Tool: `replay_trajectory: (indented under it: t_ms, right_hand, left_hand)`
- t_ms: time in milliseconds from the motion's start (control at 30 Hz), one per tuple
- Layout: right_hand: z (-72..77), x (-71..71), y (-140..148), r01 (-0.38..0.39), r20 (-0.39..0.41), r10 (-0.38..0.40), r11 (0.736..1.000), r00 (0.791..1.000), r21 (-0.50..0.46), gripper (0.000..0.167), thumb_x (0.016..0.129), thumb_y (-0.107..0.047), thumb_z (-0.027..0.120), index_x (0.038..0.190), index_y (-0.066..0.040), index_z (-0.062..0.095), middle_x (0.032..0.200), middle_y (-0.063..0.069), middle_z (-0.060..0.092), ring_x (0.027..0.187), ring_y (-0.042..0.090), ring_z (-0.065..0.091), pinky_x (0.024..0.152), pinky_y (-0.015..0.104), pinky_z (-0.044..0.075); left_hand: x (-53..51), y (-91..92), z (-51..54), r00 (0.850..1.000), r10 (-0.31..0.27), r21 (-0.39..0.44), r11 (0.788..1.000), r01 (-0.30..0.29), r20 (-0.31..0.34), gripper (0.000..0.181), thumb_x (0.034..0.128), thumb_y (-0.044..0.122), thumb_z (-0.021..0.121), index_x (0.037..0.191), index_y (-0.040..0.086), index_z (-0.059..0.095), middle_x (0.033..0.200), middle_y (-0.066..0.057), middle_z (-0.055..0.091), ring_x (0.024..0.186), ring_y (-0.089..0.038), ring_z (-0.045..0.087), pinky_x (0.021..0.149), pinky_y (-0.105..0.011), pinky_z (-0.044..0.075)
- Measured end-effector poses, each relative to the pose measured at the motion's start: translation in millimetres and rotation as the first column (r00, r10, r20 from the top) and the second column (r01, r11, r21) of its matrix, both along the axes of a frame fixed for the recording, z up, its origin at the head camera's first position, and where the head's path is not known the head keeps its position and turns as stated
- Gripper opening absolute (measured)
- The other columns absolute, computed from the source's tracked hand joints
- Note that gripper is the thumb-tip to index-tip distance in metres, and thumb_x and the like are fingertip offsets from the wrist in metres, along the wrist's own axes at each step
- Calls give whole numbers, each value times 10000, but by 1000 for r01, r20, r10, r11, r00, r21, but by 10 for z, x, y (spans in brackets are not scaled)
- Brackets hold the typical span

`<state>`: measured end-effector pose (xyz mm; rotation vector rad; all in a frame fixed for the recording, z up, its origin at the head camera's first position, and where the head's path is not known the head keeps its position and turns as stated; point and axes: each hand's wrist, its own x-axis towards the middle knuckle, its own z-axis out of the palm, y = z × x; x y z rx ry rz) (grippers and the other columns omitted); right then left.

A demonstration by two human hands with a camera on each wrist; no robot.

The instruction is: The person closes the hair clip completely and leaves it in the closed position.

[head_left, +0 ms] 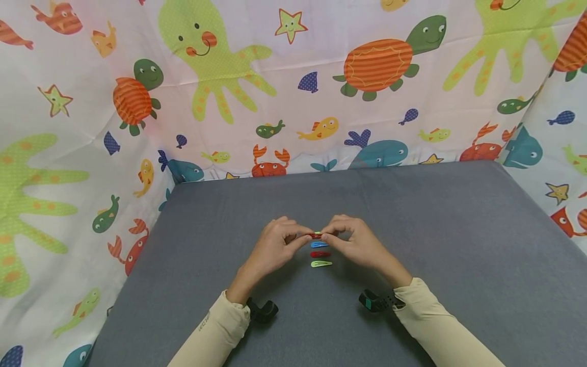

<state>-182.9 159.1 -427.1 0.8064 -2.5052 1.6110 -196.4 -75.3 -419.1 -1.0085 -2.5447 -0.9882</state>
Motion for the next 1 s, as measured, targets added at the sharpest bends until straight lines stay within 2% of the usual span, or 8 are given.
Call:
replay_trajectory:
  t_ms: [200,433,600,733,833,1000]
  right_hand:
    - [-16,-3,-1,15,42,-15,1000,999,-2,125,967,-162,705,982,-81,799,897,-13,697,876,125,593,845,362,484]
    - [-36,-14,6,20,86,-19,1000,996,-18,142,975,-165,693,998,-70,796,899,4,701,850,134,608,834,386,494]
    - [-42,-14,2,9,100,-6,1000,995,-28,136,981,-163,684,990,-87,796,918,79,710,843,152,609,824,383,493]
    - [-43,-9,-1,11,112,-8,1000,994,-25,141,984,-169,680,992,-88,795,926,84,709,840,154,610,824,387,490]
    - [-45,-8,-3,28,87,-26,999,996,-17,126,975,-169,693,998,-101,796,915,44,705,827,139,610,809,370,497]
    - [-52,-14,3,84,-61,-84,996,995,-4,95,925,-144,742,1009,-126,784,850,-31,648,805,148,592,774,382,505]
  left_hand:
    - [12,11,4,998,34,9,999,-34,-47,151,880,224,809,1029,198,817,617,97,462,633,-59,357,642,-256,306]
    - [10,13,-12,987,52,-10,998,-55,-151,213,814,238,870,1017,204,817,605,71,496,630,-55,345,643,-257,293]
    - [12,11,-29,972,70,-49,995,-83,-223,192,820,244,869,1003,217,818,642,106,582,635,-53,362,636,-250,291]
    - [23,14,-29,968,71,-61,994,-88,-240,168,841,245,849,1004,215,819,659,98,615,639,-57,370,635,-250,295]
    - [27,15,-29,970,68,-59,995,-84,-234,157,850,243,837,1003,209,819,641,71,603,639,-67,368,639,-256,301]
    - [21,15,-37,971,65,-55,995,-80,-229,148,848,234,829,992,201,816,629,71,572,642,-70,366,642,-259,312]
